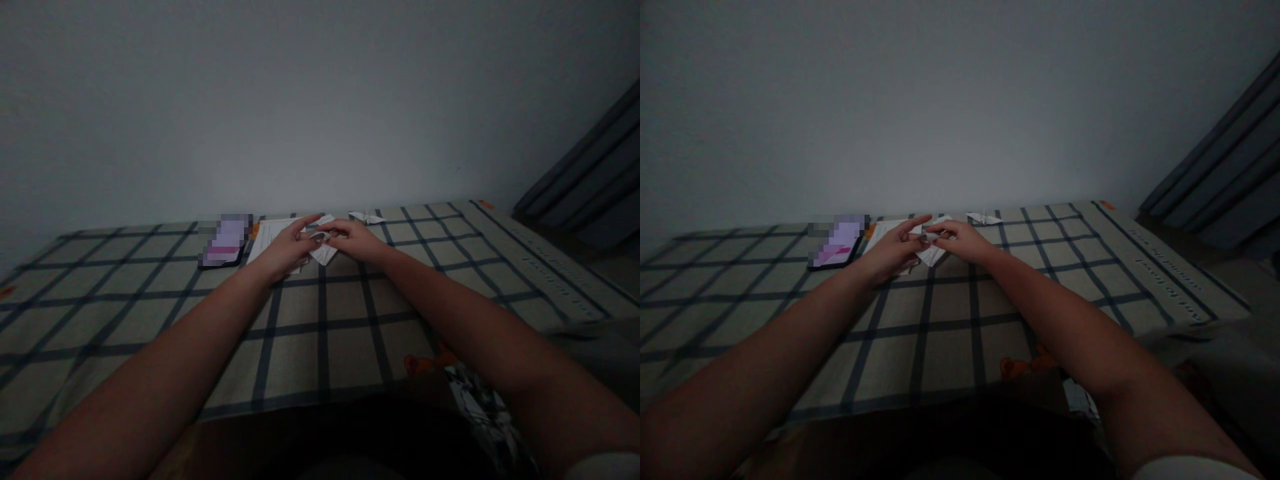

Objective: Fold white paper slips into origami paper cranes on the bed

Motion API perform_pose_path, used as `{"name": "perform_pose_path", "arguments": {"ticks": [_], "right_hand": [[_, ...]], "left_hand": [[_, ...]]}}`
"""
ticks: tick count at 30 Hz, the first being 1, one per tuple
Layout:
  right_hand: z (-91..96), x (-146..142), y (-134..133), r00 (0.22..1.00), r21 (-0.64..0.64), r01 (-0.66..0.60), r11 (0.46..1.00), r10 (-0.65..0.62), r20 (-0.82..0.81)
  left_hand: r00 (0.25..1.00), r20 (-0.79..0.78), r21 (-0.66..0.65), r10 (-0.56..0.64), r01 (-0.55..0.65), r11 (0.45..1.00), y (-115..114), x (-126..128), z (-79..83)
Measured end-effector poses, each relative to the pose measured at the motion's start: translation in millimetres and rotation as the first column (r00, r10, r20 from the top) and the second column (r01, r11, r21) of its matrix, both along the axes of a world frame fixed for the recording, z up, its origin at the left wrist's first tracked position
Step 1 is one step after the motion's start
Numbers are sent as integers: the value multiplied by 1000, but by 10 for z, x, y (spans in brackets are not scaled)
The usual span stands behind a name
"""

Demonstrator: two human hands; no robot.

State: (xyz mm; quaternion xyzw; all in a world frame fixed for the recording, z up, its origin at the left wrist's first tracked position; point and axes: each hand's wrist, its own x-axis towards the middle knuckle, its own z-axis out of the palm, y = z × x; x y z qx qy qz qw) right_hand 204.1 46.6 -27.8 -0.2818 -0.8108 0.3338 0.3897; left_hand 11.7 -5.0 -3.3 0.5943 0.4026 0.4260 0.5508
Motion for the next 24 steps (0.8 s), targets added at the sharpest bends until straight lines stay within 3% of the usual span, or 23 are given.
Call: {"name": "perform_pose_path", "arguments": {"ticks": [7, 10, 16, 24], "right_hand": [[19, -19, -7, 999, 2, 36, 999, -36, -37], [7, -25, 9, 995, -60, 51, 997, -56, -84], [9, -49, -15, 988, -230, -58, 971, 23, -154], [46, -16, -21, 986, -304, -86, 949, 39, -159]], "left_hand": [[997, -24, -29, 77, -77, 997, -6, 36, 10], [993, -2, -56, 119, -119, 991, 21, 60, -18], [984, -106, -9, 142, -143, 990, 11, 61, -2], [987, -45, -12, 153, -153, 988, 28, 38, 18]]}}
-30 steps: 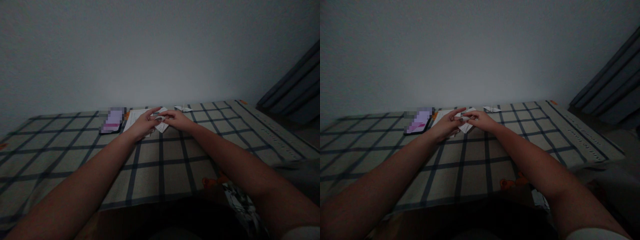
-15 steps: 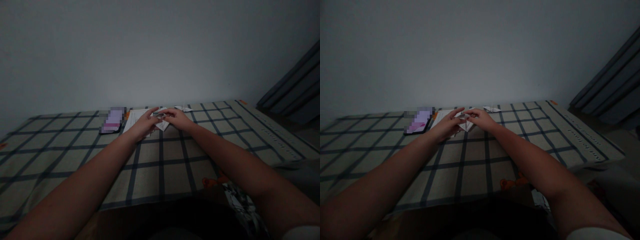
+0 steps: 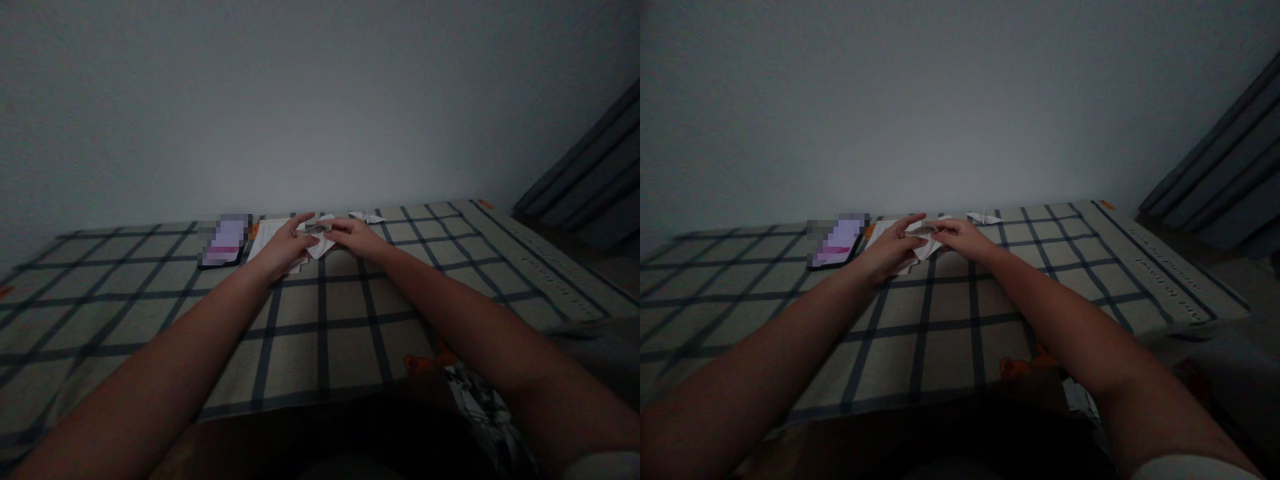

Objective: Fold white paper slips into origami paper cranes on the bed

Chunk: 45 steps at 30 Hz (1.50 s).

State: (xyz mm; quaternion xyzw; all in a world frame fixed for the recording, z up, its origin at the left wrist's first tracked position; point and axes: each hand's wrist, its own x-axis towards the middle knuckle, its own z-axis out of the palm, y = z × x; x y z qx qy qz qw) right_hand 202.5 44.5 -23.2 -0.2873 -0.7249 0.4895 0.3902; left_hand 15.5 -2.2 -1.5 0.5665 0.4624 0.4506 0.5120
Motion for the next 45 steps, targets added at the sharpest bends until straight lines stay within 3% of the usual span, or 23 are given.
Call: {"name": "perform_pose_path", "arguments": {"ticks": [10, 20, 34, 42, 45], "right_hand": [[15, 5, -13, 999, 15, 54, 998, -54, 6], [-11, 1, 0, 997, 16, 77, 997, -78, 14], [-49, -32, 17, 999, -21, 44, 999, -44, -26], [-55, -38, 29, 997, 4, 75, 997, -75, -3], [-86, -45, 48, 997, 41, 75, 996, -74, -23]], "left_hand": [[995, -74, 52, -70, 74, 996, -46, -25, -19], [994, -95, 66, -63, 69, 995, -77, -8, -12], [992, -88, 52, -92, 97, 994, -73, -17, -8], [1000, -13, 1, -2, 2, 1000, -94, 70, 23], [998, -63, 15, 6, -5, 1000, -92, 64, 23]]}}
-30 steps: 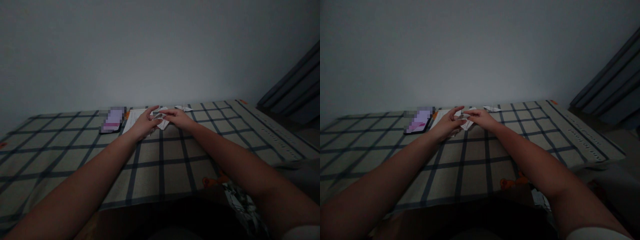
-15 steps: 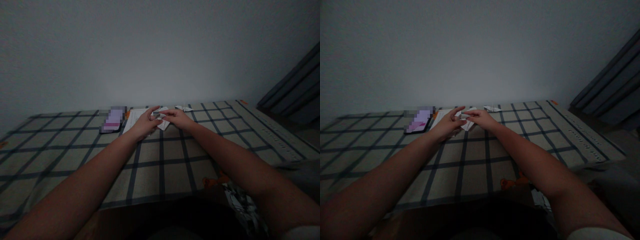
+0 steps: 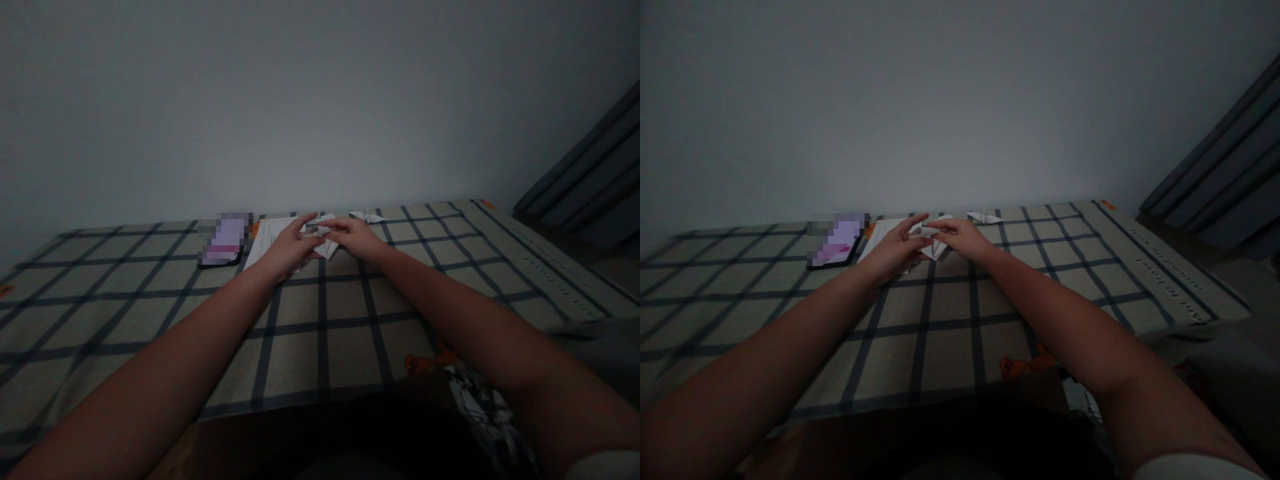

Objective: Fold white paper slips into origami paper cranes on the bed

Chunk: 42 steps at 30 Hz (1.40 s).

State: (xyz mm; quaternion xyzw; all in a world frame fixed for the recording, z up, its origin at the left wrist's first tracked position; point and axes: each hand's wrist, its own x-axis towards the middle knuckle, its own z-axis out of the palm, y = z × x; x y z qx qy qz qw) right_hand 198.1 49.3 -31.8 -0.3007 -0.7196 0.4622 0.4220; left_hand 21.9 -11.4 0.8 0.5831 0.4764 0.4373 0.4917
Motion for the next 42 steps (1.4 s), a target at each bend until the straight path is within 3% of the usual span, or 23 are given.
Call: {"name": "perform_pose_path", "arguments": {"ticks": [4, 12, 19, 25, 30, 36, 42], "right_hand": [[-14, -13, -3, 1000, 43, -9, 999, 10, -9], [8, -22, -34, 998, 140, 32, 990, -38, 41], [-3, -36, -35, 998, -69, 24, 997, -28, -64], [80, -20, -87, 999, -85, 37, 996, -34, 33], [130, -43, -139, 997, -157, 76, 985, -76, 5], [96, -37, -113, 999, -143, 43, 989, -42, 10], [74, -23, -89, 999, -170, 22, 985, -28, -33]], "left_hand": [[999, -51, 10, 3, -3, 1000, 17, -29, -19], [1000, 8, -17, 6, -6, 1000, 33, -26, -37], [996, 77, 53, 55, -59, 997, 91, -47, -39], [991, 61, 166, 119, -127, 978, 175, -83, -91], [990, 6, 227, 139, -136, 964, 178, -109, -100], [987, -91, 211, 130, -109, 971, 149, -118, -82], [993, 24, 65, 115, -117, 991, 115, -55, -49]]}}
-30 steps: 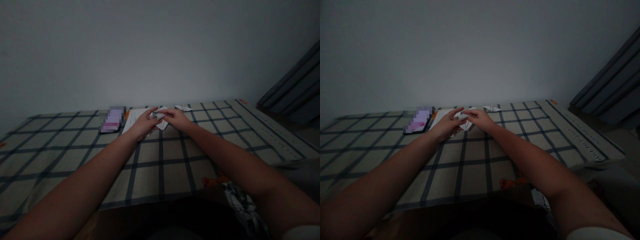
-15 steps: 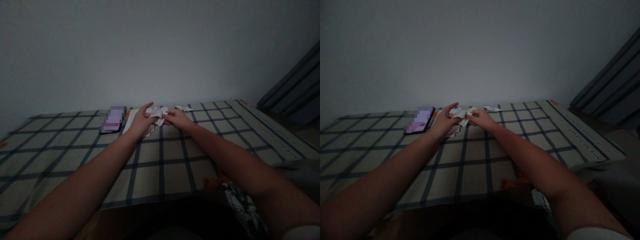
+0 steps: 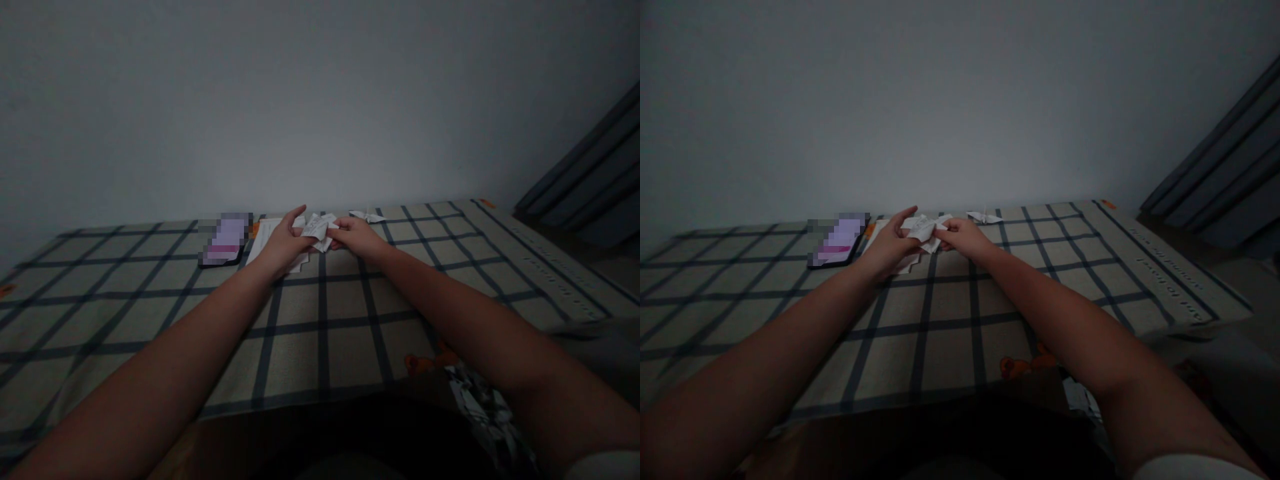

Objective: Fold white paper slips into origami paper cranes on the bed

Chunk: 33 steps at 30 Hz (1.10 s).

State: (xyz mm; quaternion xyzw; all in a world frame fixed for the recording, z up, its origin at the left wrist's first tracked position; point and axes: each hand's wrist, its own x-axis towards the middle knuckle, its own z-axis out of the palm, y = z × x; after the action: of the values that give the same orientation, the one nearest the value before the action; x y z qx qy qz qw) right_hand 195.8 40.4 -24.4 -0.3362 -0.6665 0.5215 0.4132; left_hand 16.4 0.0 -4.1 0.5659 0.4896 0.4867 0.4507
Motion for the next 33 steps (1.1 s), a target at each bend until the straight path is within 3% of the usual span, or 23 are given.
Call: {"name": "perform_pose_path", "arguments": {"ticks": [4, 13, 26, 33], "right_hand": [[16, -9, -8, 1000, -41, 19, 999, -20, -16], [25, -24, -45, 1000, -162, -29, 986, 29, 1], [21, -16, -41, 997, -87, -7, 996, 14, 79], [40, -14, -92, 995, -98, -73, 993, 79, 64]], "left_hand": [[997, 75, -42, -30, 33, 999, 16, 19, -6], [1000, 6, 132, 18, -18, 991, 60, -31, -22], [999, -36, 157, -3, 8, 988, 49, -35, -56], [1000, -8, 187, 4, -3, 982, 81, -44, -55]]}}
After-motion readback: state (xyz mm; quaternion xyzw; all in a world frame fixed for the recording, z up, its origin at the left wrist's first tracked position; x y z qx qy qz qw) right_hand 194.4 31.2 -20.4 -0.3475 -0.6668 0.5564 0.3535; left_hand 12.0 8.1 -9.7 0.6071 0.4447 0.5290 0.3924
